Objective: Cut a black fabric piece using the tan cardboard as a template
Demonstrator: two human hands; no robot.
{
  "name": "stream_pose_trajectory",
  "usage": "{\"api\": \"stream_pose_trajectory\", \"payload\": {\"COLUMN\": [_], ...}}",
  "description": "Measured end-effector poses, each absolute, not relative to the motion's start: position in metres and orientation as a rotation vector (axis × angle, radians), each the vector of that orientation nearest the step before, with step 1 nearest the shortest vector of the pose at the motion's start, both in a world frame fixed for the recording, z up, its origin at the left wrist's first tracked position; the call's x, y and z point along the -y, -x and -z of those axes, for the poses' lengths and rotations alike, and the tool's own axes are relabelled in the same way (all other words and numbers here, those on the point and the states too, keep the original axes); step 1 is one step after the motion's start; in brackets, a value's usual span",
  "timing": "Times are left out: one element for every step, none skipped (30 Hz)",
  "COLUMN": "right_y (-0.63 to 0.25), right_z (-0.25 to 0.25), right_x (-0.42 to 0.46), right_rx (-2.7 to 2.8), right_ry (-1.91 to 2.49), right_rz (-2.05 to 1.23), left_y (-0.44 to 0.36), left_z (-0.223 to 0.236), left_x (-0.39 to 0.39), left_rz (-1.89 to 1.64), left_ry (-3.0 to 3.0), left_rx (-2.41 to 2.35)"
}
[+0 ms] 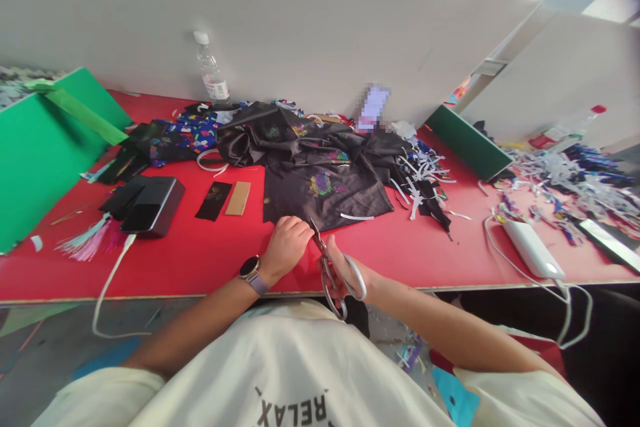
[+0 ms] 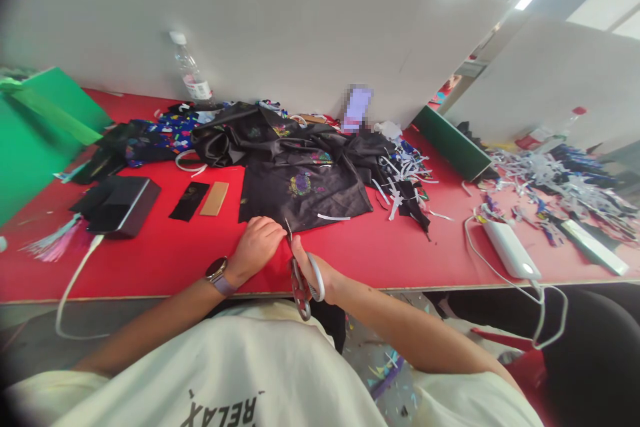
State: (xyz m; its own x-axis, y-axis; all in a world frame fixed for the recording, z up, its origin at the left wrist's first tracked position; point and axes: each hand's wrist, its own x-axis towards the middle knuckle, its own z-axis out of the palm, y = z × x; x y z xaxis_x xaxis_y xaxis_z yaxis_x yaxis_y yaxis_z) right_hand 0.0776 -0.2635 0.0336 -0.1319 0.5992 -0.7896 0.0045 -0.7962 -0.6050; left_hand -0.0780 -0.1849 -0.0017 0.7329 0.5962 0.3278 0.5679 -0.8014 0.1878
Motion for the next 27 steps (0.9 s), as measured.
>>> {"api": "stream_pose_trajectory", "payload": {"right_y": [-0.078,-0.078,-0.077,-0.077,-0.077,-0.077,-0.077,-0.077,-0.078,-0.078,-0.079,-0.080,-0.082,-0.083,-0.084,-0.085,-0.086,-0.087,-0.088,-0.089,-0.089,-0.090,-0.091,-0.091,-0.092,-0.092,-0.092], "right_z": [-0.033,-0.031,-0.030,-0.029,-0.027,-0.026,-0.026,-0.026,-0.027,-0.028,-0.030,-0.031,-0.033,-0.034,-0.035,-0.035,-0.036,-0.036,-0.035,-0.035,-0.035,-0.036,-0.036,-0.036,-0.037,-0.037,-0.038], "right_x": [0.264,0.264,0.265,0.265,0.265,0.265,0.265,0.265,0.265,0.265,0.266,0.266,0.266,0.266,0.266,0.266,0.266,0.266,0.266,0.266,0.266,0.266,0.266,0.266,0.266,0.265,0.265], "right_rx": [0.672,0.663,0.646,0.630,0.617,0.607,0.598,0.589,0.580,0.569,0.560,0.557,0.559,0.564,0.568,0.568,0.565,0.562,0.560,0.561,0.564,0.566,0.564,0.557,0.549,0.543,0.539], "right_ry": [1.728,1.715,1.708,1.700,1.692,1.680,1.662,1.645,1.630,1.621,1.619,1.619,1.623,1.630,1.637,1.645,1.653,1.655,1.647,1.630,1.608,1.586,1.568,1.558,1.551,1.542,1.531], "right_rz": [-1.987,-1.996,-2.004,-2.009,-2.012,-2.013,-2.016,-2.024,-2.036,-2.048,-2.058,-2.061,-2.058,-2.051,-2.043,-2.036,-2.030,-2.029,-2.032,-2.036,-2.042,-2.045,-2.047,-2.046,-2.046,-2.048,-2.050], "left_y": [0.078,0.077,0.076,0.075,0.074,0.074,0.074,0.077,0.080,0.086,0.093,0.101,0.109,0.117,0.123,0.128,0.131,0.132,0.131,0.129,0.126,0.123,0.120,0.117,0.114,0.111,0.108], "left_z": [0.002,0.003,0.003,0.003,0.003,0.002,0.001,-0.001,-0.004,-0.008,-0.012,-0.016,-0.021,-0.025,-0.029,-0.032,-0.034,-0.036,-0.038,-0.039,-0.041,-0.043,-0.045,-0.047,-0.049,-0.050,-0.050], "left_x": [0.185,0.184,0.184,0.184,0.184,0.185,0.186,0.187,0.189,0.191,0.194,0.197,0.199,0.202,0.203,0.204,0.205,0.204,0.203,0.201,0.198,0.195,0.193,0.190,0.188,0.186,0.184], "left_rz": [-0.581,-0.582,-0.584,-0.586,-0.592,-0.605,-0.632,-0.675,-0.726,-0.783,-0.821,-0.814,-0.753,-0.671,-0.593,-0.508,-0.452,-0.426,-0.433,-0.475,-0.542,-0.623,-0.704,-0.773,-0.808,-0.801,-0.765], "left_ry": [-2.854,-2.854,-2.852,-2.846,-2.833,-2.807,-2.763,-2.691,-2.584,-2.435,-2.235,-1.994,-1.714,-1.432,-1.163,-0.933,-0.751,-0.616,-0.531,-0.487,-0.472,-0.471,-0.474,-0.470,-0.451,-0.417,-0.372], "left_rx": [-0.954,-0.952,-0.954,-0.960,-0.970,-0.986,-1.013,-1.055,-1.109,-1.175,-1.245,-1.288,-1.300,-1.257,-1.202,-1.133,-1.075,-1.031,-1.007,-1.006,-1.022,-1.051,-1.084,-1.113,-1.133,-1.140,-1.133]}}
